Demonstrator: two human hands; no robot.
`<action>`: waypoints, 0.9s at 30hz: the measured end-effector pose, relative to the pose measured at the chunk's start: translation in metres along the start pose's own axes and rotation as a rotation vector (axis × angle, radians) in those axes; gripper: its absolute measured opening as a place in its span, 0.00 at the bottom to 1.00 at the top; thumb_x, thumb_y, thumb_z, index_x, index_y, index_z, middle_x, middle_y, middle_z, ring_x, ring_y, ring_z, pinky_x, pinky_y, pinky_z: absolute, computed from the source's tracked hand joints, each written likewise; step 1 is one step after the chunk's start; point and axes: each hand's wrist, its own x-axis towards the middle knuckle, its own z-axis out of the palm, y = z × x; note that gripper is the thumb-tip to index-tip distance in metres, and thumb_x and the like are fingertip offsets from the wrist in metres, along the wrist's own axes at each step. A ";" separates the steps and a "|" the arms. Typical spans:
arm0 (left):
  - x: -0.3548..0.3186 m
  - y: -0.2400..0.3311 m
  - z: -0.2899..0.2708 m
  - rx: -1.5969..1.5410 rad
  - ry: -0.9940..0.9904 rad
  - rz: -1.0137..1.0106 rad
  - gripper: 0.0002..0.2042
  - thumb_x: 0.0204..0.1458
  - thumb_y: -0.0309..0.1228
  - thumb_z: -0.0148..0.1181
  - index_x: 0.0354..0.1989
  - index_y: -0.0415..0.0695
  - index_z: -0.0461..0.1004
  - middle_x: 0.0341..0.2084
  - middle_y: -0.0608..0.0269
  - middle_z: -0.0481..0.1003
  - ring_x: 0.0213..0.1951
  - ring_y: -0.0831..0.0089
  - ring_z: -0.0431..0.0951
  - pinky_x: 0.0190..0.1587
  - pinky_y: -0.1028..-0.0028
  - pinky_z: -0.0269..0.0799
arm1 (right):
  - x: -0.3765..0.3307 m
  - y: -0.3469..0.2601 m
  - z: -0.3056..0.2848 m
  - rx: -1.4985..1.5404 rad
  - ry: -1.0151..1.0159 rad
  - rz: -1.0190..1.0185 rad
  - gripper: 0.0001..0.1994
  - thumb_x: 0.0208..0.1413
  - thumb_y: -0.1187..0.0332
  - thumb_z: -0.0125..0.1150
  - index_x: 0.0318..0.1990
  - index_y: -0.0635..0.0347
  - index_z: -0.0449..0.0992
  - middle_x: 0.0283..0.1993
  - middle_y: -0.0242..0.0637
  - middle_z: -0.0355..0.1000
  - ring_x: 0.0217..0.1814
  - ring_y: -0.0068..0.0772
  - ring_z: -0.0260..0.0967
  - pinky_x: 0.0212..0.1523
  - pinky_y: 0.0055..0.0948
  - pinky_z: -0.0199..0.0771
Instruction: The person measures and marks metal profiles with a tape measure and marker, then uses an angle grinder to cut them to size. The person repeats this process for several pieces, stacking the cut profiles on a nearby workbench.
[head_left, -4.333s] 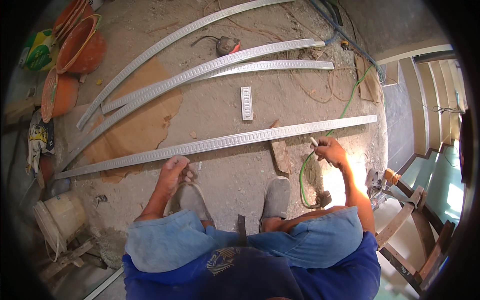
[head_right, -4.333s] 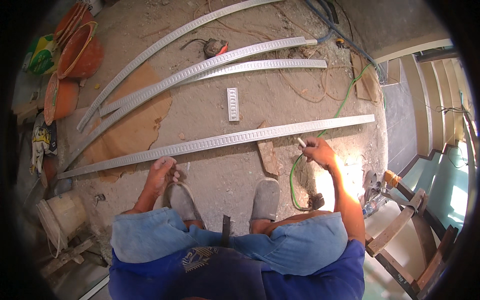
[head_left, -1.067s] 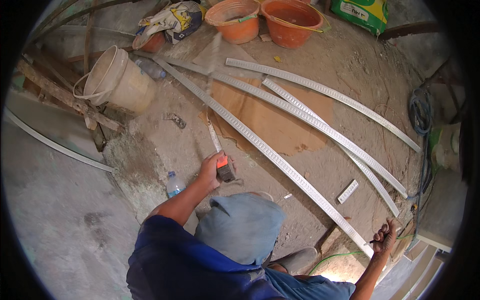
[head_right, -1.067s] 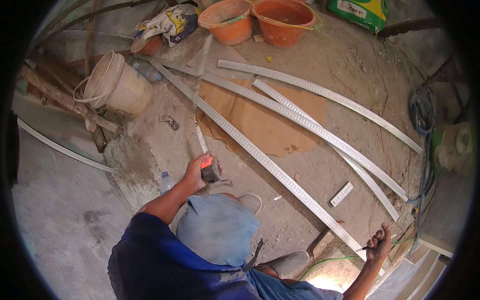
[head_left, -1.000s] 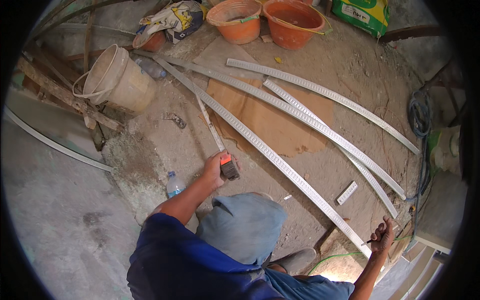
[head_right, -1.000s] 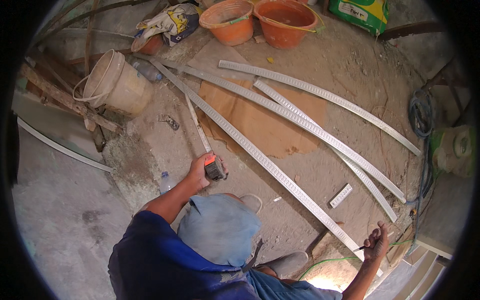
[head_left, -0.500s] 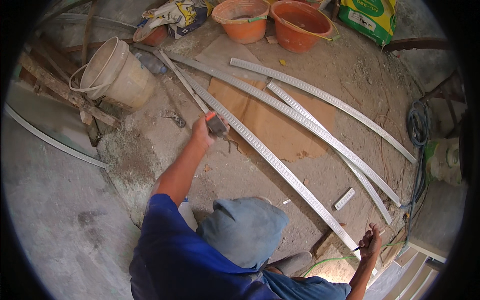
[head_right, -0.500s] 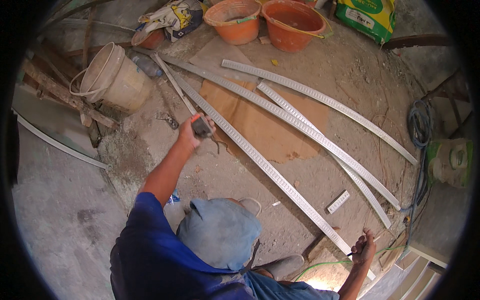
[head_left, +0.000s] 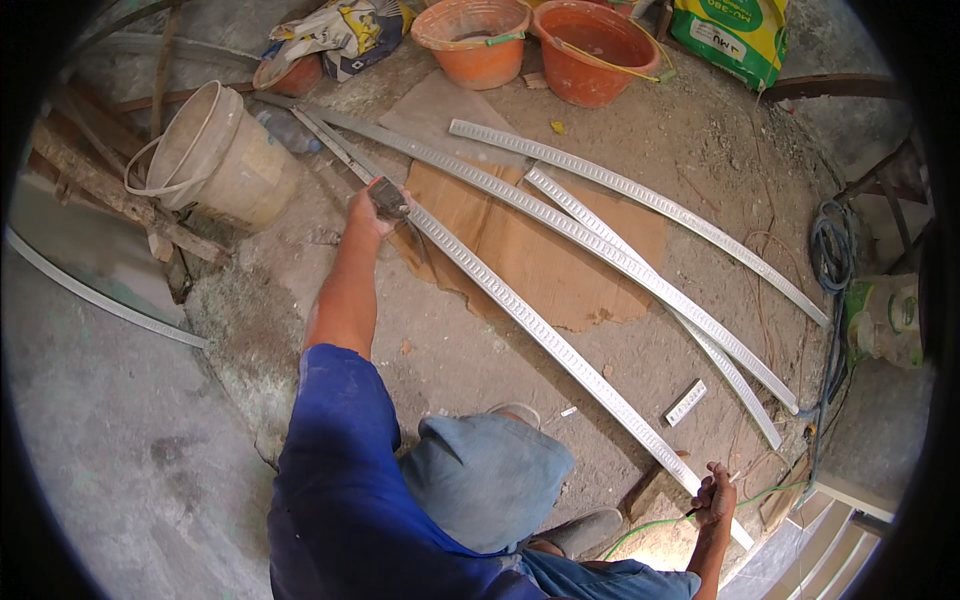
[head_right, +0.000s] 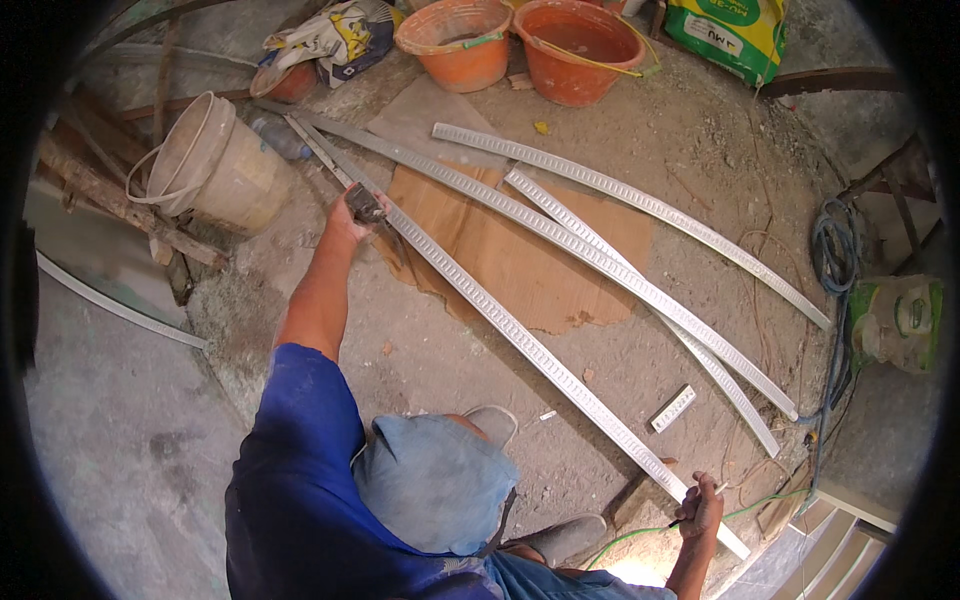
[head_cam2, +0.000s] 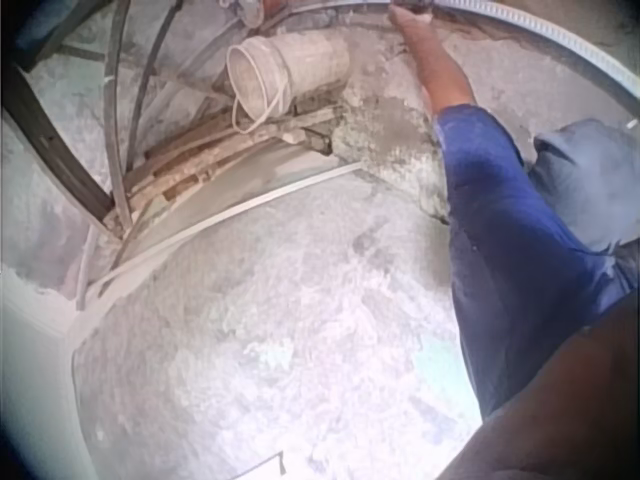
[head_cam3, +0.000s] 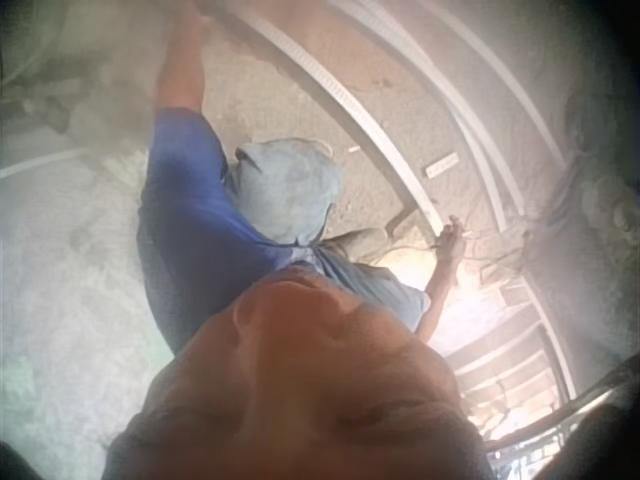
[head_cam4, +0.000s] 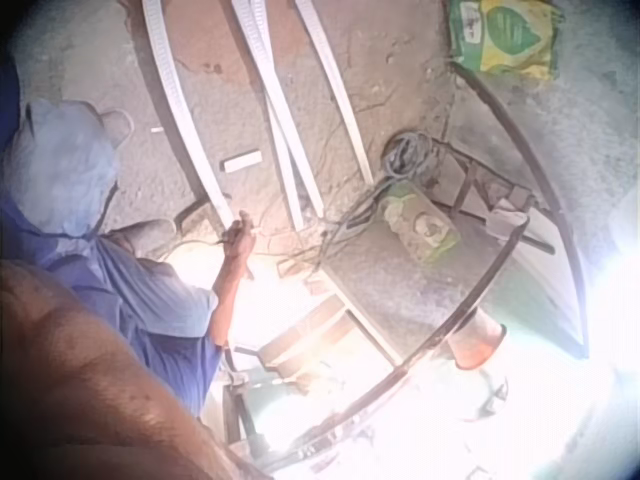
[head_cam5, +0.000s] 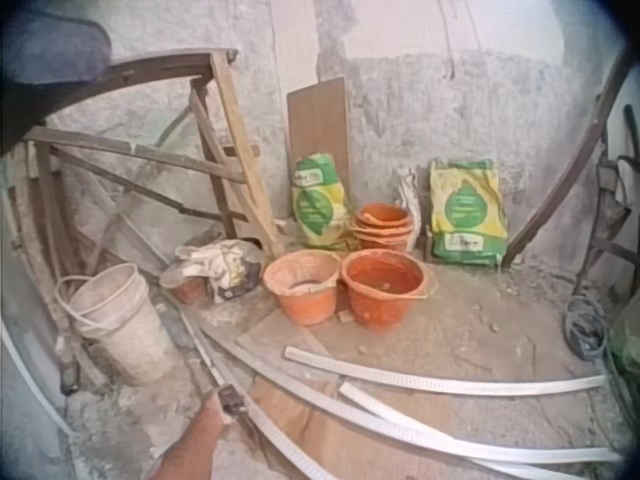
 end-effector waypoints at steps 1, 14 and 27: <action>0.001 0.001 0.002 0.005 0.014 0.001 0.16 0.64 0.40 0.47 0.38 0.37 0.71 0.31 0.44 0.75 0.33 0.47 0.78 0.40 0.47 0.77 | 0.000 -0.001 0.003 -0.004 0.001 0.005 0.13 0.59 0.56 0.63 0.42 0.54 0.73 0.19 0.25 0.62 0.11 0.17 0.49 0.10 0.23 0.52; 0.005 -0.008 -0.001 -0.018 -0.097 -0.019 0.20 0.64 0.43 0.45 0.40 0.33 0.70 0.33 0.44 0.75 0.36 0.48 0.78 0.44 0.48 0.76 | 0.014 0.022 0.009 -0.197 0.031 0.063 0.12 0.61 0.55 0.60 0.40 0.52 0.72 0.16 0.24 0.56 0.10 0.19 0.47 0.11 0.25 0.50; 0.004 -0.012 0.006 -0.019 -0.095 0.018 0.21 0.66 0.44 0.41 0.36 0.37 0.70 0.30 0.44 0.75 0.34 0.47 0.77 0.45 0.48 0.74 | 0.017 0.045 0.000 -0.281 0.095 0.120 0.11 0.61 0.60 0.59 0.41 0.57 0.69 0.15 0.26 0.56 0.09 0.21 0.50 0.09 0.28 0.55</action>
